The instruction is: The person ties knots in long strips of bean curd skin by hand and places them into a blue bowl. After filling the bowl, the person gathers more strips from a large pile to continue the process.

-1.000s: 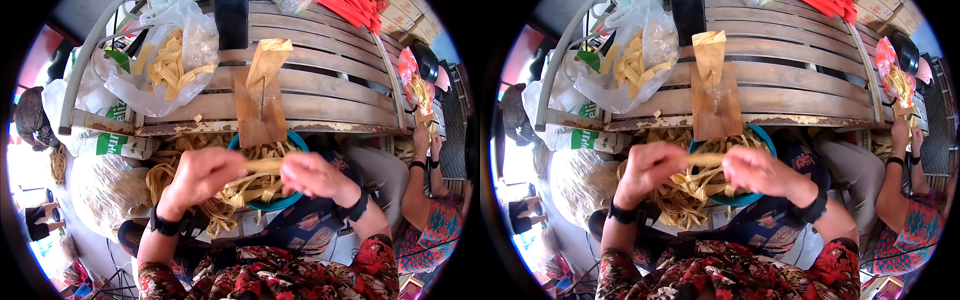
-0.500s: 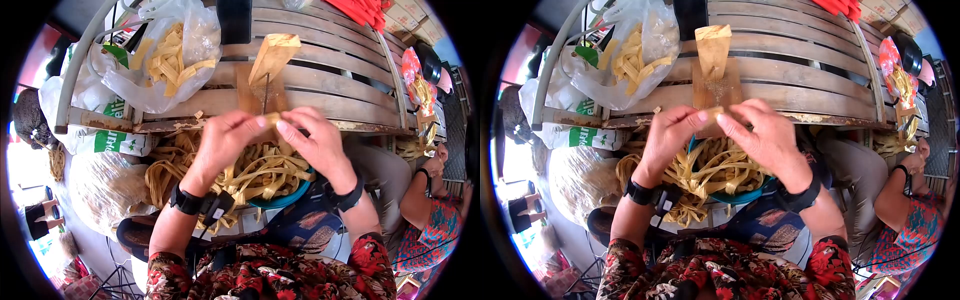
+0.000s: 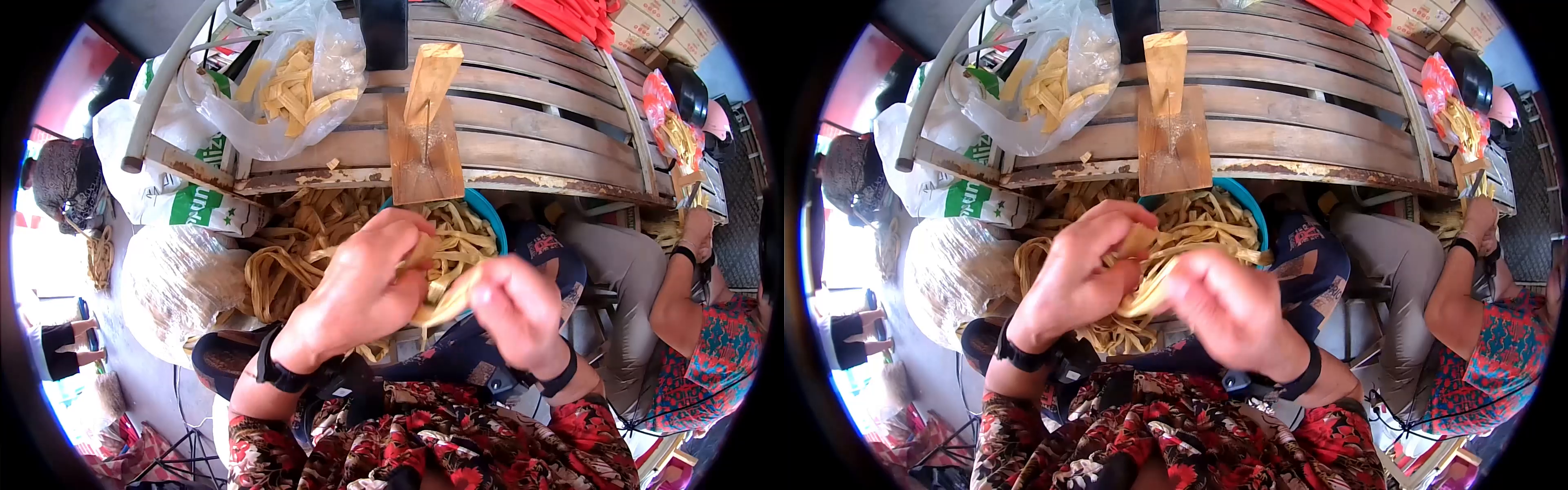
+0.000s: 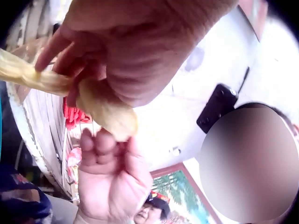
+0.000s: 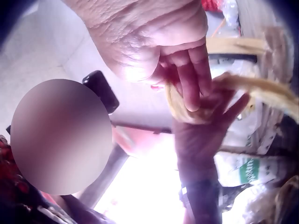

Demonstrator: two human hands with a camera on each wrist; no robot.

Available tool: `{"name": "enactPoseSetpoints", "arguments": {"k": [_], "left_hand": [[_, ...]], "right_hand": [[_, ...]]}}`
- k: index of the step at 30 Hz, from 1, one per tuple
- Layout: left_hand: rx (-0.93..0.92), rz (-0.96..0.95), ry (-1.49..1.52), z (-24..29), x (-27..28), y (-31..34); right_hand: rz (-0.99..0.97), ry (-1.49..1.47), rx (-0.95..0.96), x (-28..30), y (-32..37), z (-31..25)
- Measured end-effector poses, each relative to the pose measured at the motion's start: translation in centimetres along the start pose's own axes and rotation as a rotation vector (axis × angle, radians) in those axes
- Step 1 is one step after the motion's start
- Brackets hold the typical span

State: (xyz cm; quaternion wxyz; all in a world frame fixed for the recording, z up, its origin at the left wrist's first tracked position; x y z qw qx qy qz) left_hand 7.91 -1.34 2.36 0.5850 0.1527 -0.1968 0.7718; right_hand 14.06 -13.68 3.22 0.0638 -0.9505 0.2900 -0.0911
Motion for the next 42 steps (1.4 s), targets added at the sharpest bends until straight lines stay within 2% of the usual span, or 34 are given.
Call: {"name": "enactPoseSetpoints", "arguments": {"k": [2,4,5,8,10,12,14,16,18,20,21,22,23,24,26,27,28,30,32,34,35,36,38,39,40,42], "left_hand": [[0.437,-0.017,0.499,-1.1,-0.2,1.3],[0.386,0.026,0.938,-1.1,-1.5,1.7],[0.377,-0.004,1.060,-1.8,-2.4,1.8],[0.365,0.054,1.025,-2.9,-2.8,1.6],[0.393,0.112,0.838,-4.3,-2.4,1.9],[0.365,0.153,0.673,-4.5,-2.0,1.8],[0.291,0.169,0.532,-3.8,-2.3,1.7],[0.315,0.172,0.691,-4.0,-2.6,1.8],[0.343,0.183,0.846,-4.2,-2.6,2.0],[0.444,0.149,0.965,-6.3,-3.4,2.3],[0.516,0.050,1.058,-5.8,-4.3,2.4],[0.592,-0.051,1.152,-4.8,-5.1,2.8],[0.668,-0.150,1.245,-4.1,-6.0,3.3],[0.658,-0.173,1.230,-4.4,-6.0,3.5],[0.635,-0.230,1.197,-5.4,-6.2,3.9],[0.589,-0.182,1.150,-5.5,-5.9,3.4],[0.612,-0.152,1.049,-5.7,-5.7,3.4],[0.652,-0.092,0.842,-5.7,-4.7,3.4],[0.586,-0.116,0.777,-4.6,-4.8,3.0],[0.367,-0.060,0.763,-3.9,-4.3,2.8],[0.367,-0.088,0.795,-4.3,-3.2,3.2],[0.393,-0.021,0.822,-5.4,-1.8,3.6],[0.371,0.044,0.544,-6.4,-0.7,3.6],[0.344,0.063,0.516,-6.1,-0.4,3.4],[0.316,0.081,0.487,-5.6,-0.1,3.2],[0.224,0.077,0.379,-4.4,0.3,2.6]], "right_hand": [[0.073,-0.303,-0.326,0.4,0.3,4.4],[0.030,-0.396,-0.333,-0.4,0.7,5.4],[0.020,-0.426,-0.335,-1.1,0.5,5.4],[0.079,-0.420,-0.301,-1.2,0.4,6.7],[0.185,-0.414,-0.253,-0.3,0.3,7.0],[0.124,-0.314,-0.164,-0.3,0.3,5.0],[0.081,-0.220,-0.217,-1.3,0.8,5.2],[0.183,-0.288,-0.246,-0.7,1.0,5.7],[0.088,-0.774,-0.439,-1.0,1.1,6.9],[0.029,-0.896,-0.499,-1.7,1.0,6.2],[0.000,-0.956,-0.527,-2.0,1.0,6.0],[-0.033,-0.938,-0.470,-1.6,0.7,5.9],[-0.034,-0.783,-0.457,-1.4,0.5,5.9],[-0.039,-0.628,-0.437,-1.1,0.3,5.9],[0.079,-0.289,-0.250,-0.3,-0.2,6.1],[0.138,-0.117,-0.159,0.1,-0.1,5.7],[0.136,0.011,-0.202,1.1,0.0,5.3],[-0.021,-0.129,-0.317,1.2,0.2,5.0],[-0.071,0.064,-0.262,-0.7,0.0,4.7],[-0.032,-0.094,-0.322,-0.3,0.5,5.3],[0.018,-0.471,-0.458,0.3,1.4,5.4],[-0.018,-0.380,-0.401,1.0,1.7,4.5],[-0.115,-0.202,-0.418,-0.1,1.5,4.8],[-0.173,-0.189,-0.481,0.1,1.1,5.4],[-0.130,-0.232,-0.418,0.6,0.5,6.2],[-0.114,-0.156,-0.411,2.0,-0.8,6.4]]}}
Point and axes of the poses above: each hand's wrist, its own y-axis away from the middle knuckle, its own x-axis out of the back of the hand, z = x × y, the point moved 8 cm from there along -y, towards the middle knuckle, and after that the axes turned 2 degrees about -x, right-handed, at the moved point
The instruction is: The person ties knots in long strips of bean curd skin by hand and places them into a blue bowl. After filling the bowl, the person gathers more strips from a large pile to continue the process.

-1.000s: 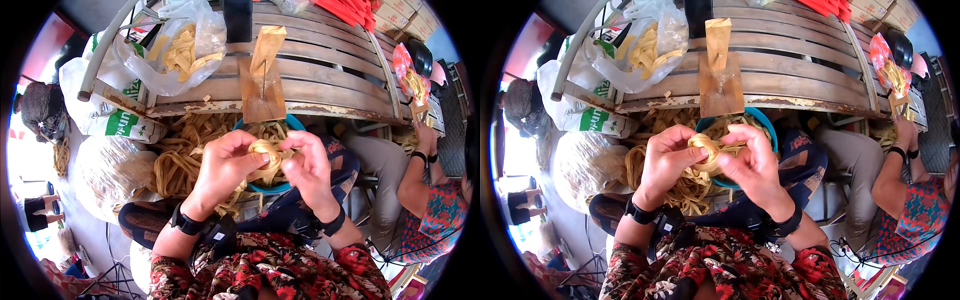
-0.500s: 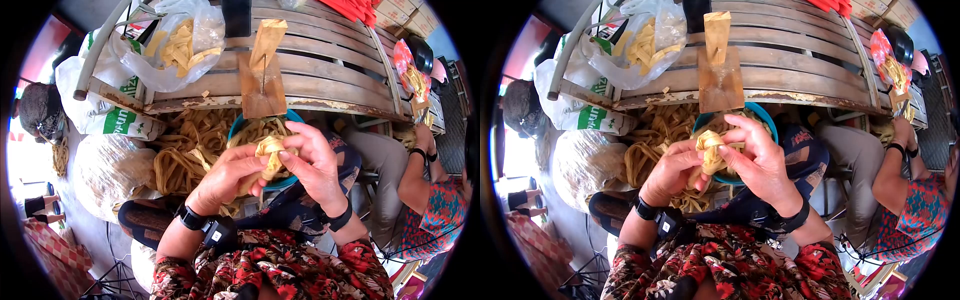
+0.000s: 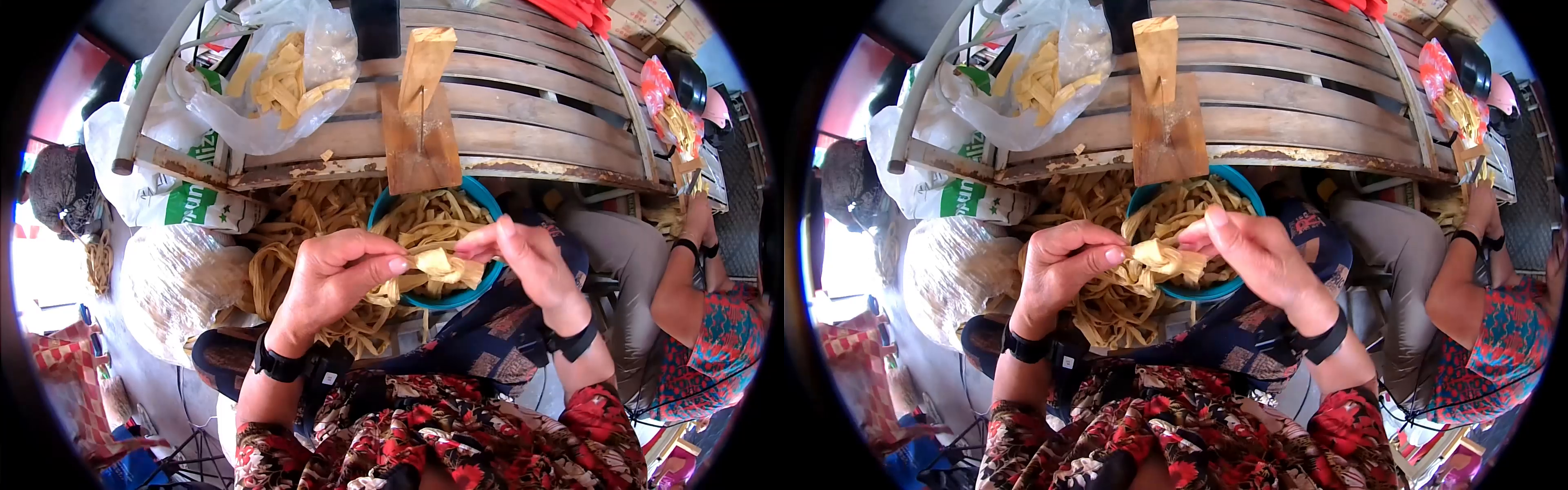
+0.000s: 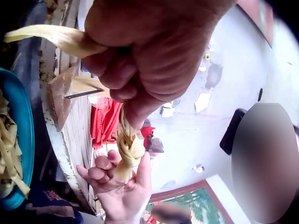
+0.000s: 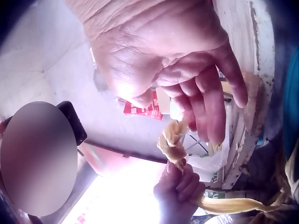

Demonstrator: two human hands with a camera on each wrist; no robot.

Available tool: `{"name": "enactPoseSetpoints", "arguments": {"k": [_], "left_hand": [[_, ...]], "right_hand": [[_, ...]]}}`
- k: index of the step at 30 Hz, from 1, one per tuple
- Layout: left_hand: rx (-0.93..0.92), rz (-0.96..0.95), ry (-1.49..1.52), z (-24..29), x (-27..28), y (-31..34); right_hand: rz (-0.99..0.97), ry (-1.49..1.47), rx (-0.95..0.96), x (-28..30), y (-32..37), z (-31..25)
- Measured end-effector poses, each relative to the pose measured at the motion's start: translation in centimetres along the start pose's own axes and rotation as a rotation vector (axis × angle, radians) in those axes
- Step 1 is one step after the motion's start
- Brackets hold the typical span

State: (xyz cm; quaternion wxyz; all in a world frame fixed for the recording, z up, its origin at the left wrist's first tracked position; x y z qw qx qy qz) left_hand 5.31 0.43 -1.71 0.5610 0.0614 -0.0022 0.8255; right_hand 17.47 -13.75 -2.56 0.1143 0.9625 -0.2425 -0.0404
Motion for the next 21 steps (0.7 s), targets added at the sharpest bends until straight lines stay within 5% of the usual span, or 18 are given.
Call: {"name": "enactPoseSetpoints", "arguments": {"k": [1,4,9,14,16,20,21], "left_hand": [[-0.067,-0.022,-0.076,0.7,-0.3,-0.2],[-0.217,-0.025,-0.205,2.2,-0.9,-1.0],[-0.066,0.060,-0.144,1.5,0.5,-1.0],[0.031,-0.022,0.135,0.4,0.2,-0.4],[0.228,0.027,0.256,-1.6,0.9,-0.4],[0.192,0.006,0.132,-1.8,1.1,-1.0],[0.174,-0.003,0.094,-1.7,1.2,-1.3]], "right_hand": [[-0.084,0.076,0.038,-0.2,-0.3,-0.6],[-0.479,-0.080,-0.319,-3.3,-0.4,0.1],[-0.431,-0.098,-0.259,-2.7,-0.4,0.0],[-0.360,-0.242,0.107,-3.3,2.2,-3.5],[-0.294,-0.530,0.060,-3.4,2.3,-2.2],[-0.166,0.018,-0.040,-1.2,0.2,-1.5],[-0.125,0.302,0.120,-0.3,-0.6,-2.4]]}}
Point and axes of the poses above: each hand's wrist, its own y-axis away from the middle knuckle, its own x-axis out of the back of the hand, z = x × y, the point moved 8 cm from there along -y, towards the middle knuckle, and after that the axes turned 2 degrees about -x, right-handed, at the moved point
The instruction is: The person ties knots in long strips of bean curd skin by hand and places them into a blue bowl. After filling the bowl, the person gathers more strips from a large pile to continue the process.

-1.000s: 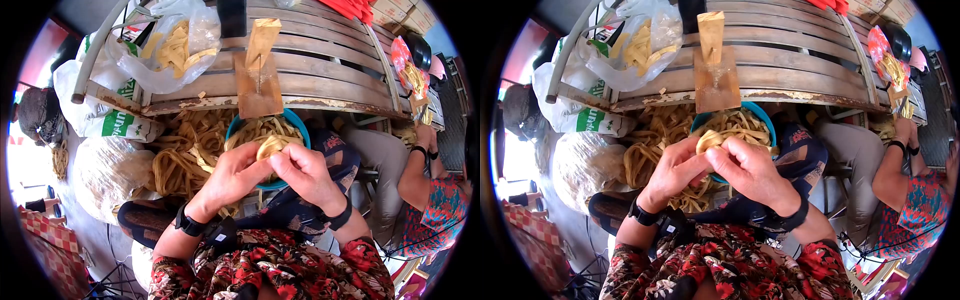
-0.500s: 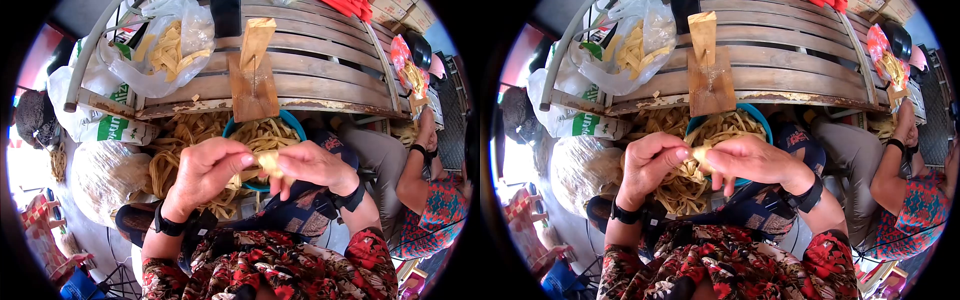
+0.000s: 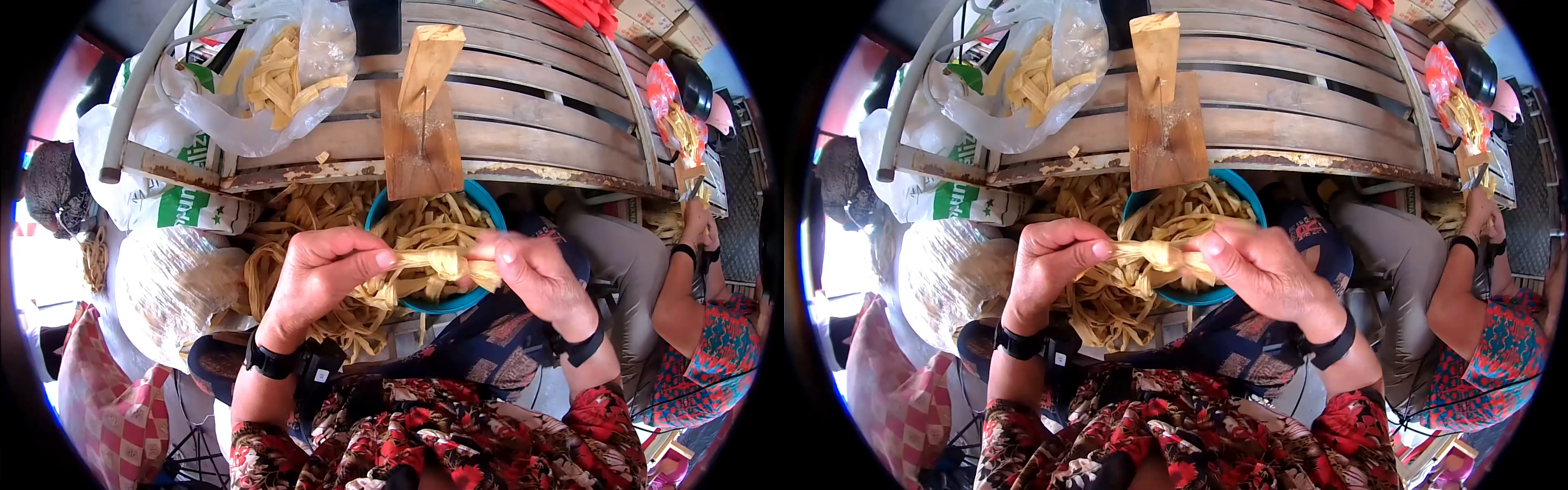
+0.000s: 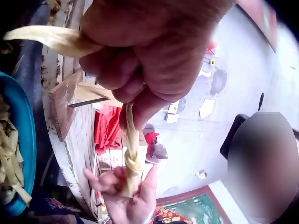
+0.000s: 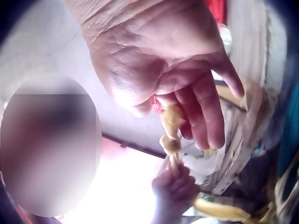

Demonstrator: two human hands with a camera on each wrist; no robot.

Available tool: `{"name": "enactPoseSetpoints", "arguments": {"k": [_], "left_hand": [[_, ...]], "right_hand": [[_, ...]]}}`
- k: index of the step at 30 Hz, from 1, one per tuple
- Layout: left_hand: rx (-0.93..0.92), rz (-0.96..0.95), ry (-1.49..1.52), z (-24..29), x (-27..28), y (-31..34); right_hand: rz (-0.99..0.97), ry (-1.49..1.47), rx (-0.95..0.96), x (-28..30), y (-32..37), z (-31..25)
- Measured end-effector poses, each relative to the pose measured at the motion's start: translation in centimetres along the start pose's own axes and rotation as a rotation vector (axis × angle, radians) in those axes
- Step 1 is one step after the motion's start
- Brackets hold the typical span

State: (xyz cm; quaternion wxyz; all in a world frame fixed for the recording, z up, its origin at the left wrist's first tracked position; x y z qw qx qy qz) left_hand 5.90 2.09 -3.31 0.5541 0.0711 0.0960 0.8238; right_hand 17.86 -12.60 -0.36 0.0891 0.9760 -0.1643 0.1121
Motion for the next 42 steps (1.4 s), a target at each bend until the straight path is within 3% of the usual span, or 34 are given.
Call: {"name": "enactPoseSetpoints", "arguments": {"k": [1,3,5,7,9,10,14,15,19,20,24,27,29,30,31,33,34,35,37,38,39,40,41,42], "left_hand": [[-0.039,-0.009,-0.042,0.4,-0.3,-0.2],[-0.118,-0.028,-0.129,1.4,-1.1,-0.7],[-0.275,-0.033,-0.228,2.6,-1.5,-1.0],[-0.392,-0.036,-0.330,3.6,-1.7,-1.0],[-0.367,-0.043,-0.369,3.0,-0.7,-1.4],[-0.351,-0.046,-0.389,2.6,-0.1,-1.6],[-0.158,0.049,-0.295,0.0,1.2,-4.8],[-0.099,0.071,-0.296,-0.4,1.6,-5.9],[-0.147,0.221,-0.403,-0.5,2.5,-10.0],[-0.245,0.273,-0.489,-0.2,2.4,-10.7],[-0.206,0.396,-0.681,-1.6,2.0,-12.9],[-0.065,0.323,-0.391,-3.2,2.6,-11.3],[0.044,0.206,-0.113,-3.6,1.1,-9.9],[0.023,0.140,-0.034,-2.7,-0.2,-9.0],[-0.007,0.077,0.043,-1.5,-1.4,-8.0],[0.055,-0.090,0.191,0.2,-3.0,-5.7],[-0.123,-0.040,0.058,1.7,-2.6,-4.3],[-0.294,0.004,-0.085,3.1,-2.3,-2.8],[-0.373,-0.055,-0.178,3.6,-1.8,0.2],[-0.375,-0.081,-0.109,3.7,-1.8,1.5],[-0.383,-0.113,-0.039,3.9,-1.9,2.8],[-0.641,-0.096,-0.044,5.7,-2.4,4.6],[-0.654,-0.223,0.058,6.3,-3.9,5.8],[-0.712,-0.295,0.150,8.0,-5.4,7.4]], "right_hand": [[0.046,0.297,0.137,0.9,-0.5,-0.6],[-0.047,0.388,0.191,0.3,-1.5,-0.6],[-0.166,0.392,0.172,-1.1,-2.6,-1.1],[-0.421,0.056,-0.222,-2.7,-2.7,1.6],[-0.463,0.120,-0.029,-3.0,-2.4,1.2],[-0.418,0.146,0.066,-2.8,-2.5,1.0],[-0.295,0.047,-0.211,-0.9,-5.2,3.9],[-0.208,0.083,-0.123,-0.2,-6.4,4.1],[0.150,0.373,-0.050,3.2,-9.7,4.8],[0.227,0.434,-0.045,3.6,-10.4,4.9],[0.433,0.771,0.004,4.0,-11.5,6.6],[0.347,0.626,-0.195,4.9,-9.9,6.7],[0.383,0.653,0.025,3.6,-8.6,3.8],[0.330,0.525,0.077,2.6,-8.1,2.8],[0.286,0.178,0.083,1.7,-7.8,2.7],[0.397,-0.059,0.116,1.5,-5.8,1.9],[0.443,-0.110,0.145,1.9,-4.7,2.5],[0.618,-0.186,0.137,3.1,-3.7,3.9],[0.658,-0.463,0.147,5.6,-3.4,4.2],[0.619,-0.531,0.212,6.8,-3.1,3.5],[0.727,-0.601,0.208,8.1,-2.2,4.1],[0.814,-0.658,0.208,8.3,-1.5,3.3],[0.899,-0.714,0.205,8.4,-0.9,2.6],[0.751,-0.608,0.258,7.8,-0.5,1.4]]}}
Point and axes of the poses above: each hand's wrist, its own y-axis away from the middle knuckle, its own x-axis out of the back of the hand, z = x × y, the point moved 8 cm from there along -y, towards the middle knuckle, and after that the axes turned 2 degrees about -x, right-handed, at the moved point
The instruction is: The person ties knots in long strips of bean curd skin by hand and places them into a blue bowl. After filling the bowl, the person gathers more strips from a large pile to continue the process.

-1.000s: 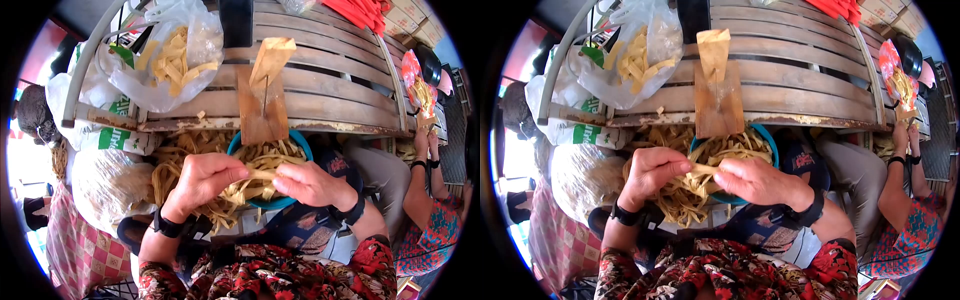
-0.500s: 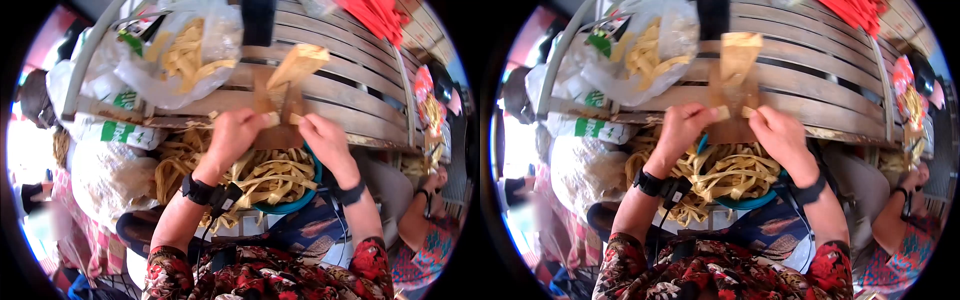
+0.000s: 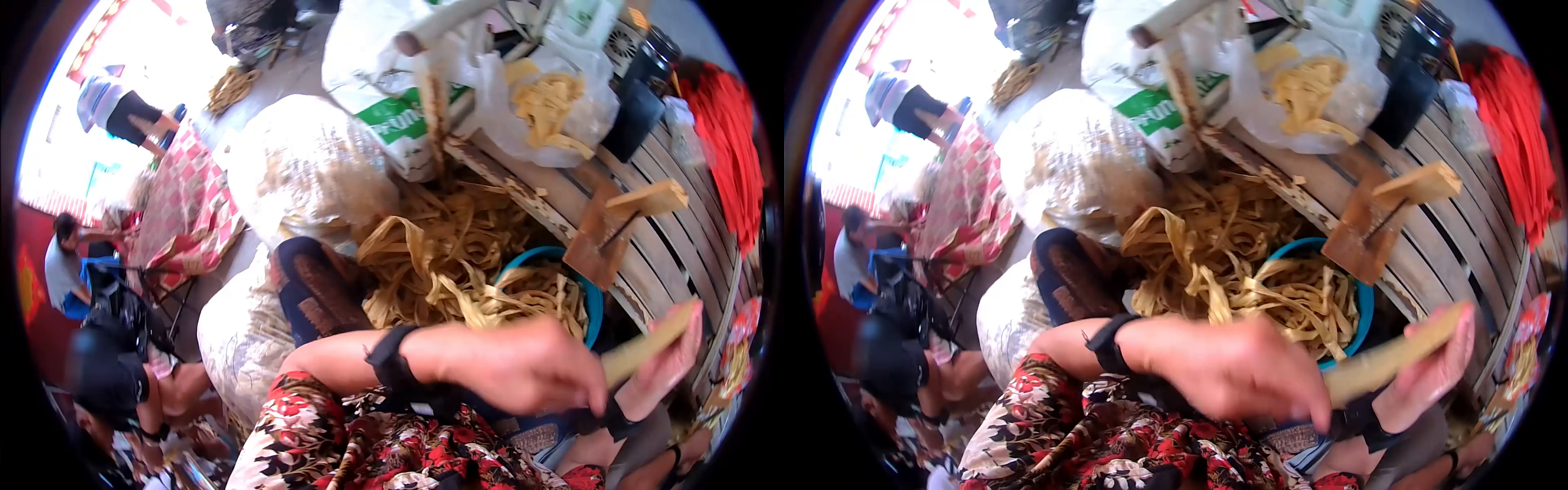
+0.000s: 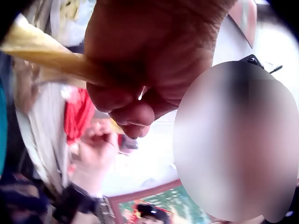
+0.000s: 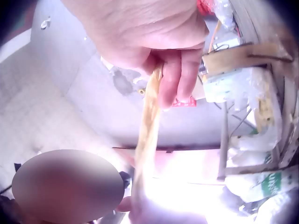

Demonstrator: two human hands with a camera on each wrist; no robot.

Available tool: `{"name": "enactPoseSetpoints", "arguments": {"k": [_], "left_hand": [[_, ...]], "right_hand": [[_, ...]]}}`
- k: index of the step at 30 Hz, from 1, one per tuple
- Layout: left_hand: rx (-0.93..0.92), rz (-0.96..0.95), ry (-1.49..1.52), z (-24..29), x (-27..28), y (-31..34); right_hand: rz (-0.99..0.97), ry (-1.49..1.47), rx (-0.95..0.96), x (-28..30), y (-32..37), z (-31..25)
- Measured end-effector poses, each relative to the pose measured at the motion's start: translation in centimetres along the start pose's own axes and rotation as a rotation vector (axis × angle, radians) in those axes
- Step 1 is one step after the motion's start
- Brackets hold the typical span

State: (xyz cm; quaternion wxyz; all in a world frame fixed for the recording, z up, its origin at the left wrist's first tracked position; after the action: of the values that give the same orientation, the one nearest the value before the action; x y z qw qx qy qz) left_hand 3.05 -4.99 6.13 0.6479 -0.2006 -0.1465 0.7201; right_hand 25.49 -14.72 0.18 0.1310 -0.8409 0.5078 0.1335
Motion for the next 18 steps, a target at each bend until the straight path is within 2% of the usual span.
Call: {"name": "enactPoseSetpoints", "arguments": {"k": [1,2,3,4,5,6,7,9,10,11,12,13,16,18], "left_hand": [[-0.070,-0.046,0.104,1.6,-1.8,-0.3],[-0.023,-0.068,0.149,1.9,-2.8,-0.5],[0.023,-0.093,0.196,2.1,-3.5,-0.4],[0.172,-0.019,0.180,1.2,-2.3,-0.1],[0.221,0.135,-0.009,0.0,-0.4,0.5],[0.418,0.189,-0.062,-1.4,0.8,1.4],[0.616,0.248,-0.113,-2.6,2.3,2.5],[0.818,0.199,-0.187,-4.0,3.5,3.9],[0.735,0.268,-0.158,-4.3,3.7,4.0],[0.679,0.261,-0.253,-3.4,3.7,4.0],[0.607,0.283,-0.470,-3.4,4.0,4.2],[0.533,0.302,-0.687,-3.0,4.2,4.6],[0.350,0.596,-0.489,-0.4,5.9,6.9],[0.398,0.633,-0.123,-0.1,5.7,7.8]], "right_hand": [[-0.166,0.071,0.038,-0.6,0.7,-0.9],[-0.680,-0.194,-0.136,-4.1,1.2,-1.4],[-0.716,-0.201,-0.110,-4.8,1.8,-2.1],[-0.244,-0.032,-0.009,-3.8,1.9,-2.8],[0.229,0.129,0.085,-2.4,3.5,-3.9],[-0.007,-0.021,0.047,-2.6,2.9,-4.1],[-0.227,0.023,0.019,-3.7,3.8,-3.9],[-0.603,0.206,0.044,-7.2,7.7,-4.0],[-0.756,0.330,0.109,-9.6,10.5,-4.2],[-0.896,0.525,0.197,-11.6,12.5,-4.1],[-1.032,0.701,0.312,-13.5,14.7,-3.9],[-1.020,0.663,0.173,-12.7,14.6,-2.0],[-0.697,0.546,-0.136,-11.6,12.5,2.0],[-0.746,0.391,-0.330,-12.9,13.1,3.5]]}}
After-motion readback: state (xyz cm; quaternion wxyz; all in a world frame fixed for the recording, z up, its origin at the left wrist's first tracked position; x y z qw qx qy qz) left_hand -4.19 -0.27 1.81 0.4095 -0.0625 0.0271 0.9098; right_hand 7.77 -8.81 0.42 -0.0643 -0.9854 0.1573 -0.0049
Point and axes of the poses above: each hand's wrist, its own y-axis away from the middle knuckle, its own x-axis out of the back of the hand, z = x × y, the point moved 8 cm from there along -y, towards the middle knuckle, and after that the axes turned 2 degrees about -x, right-handed, at the moved point
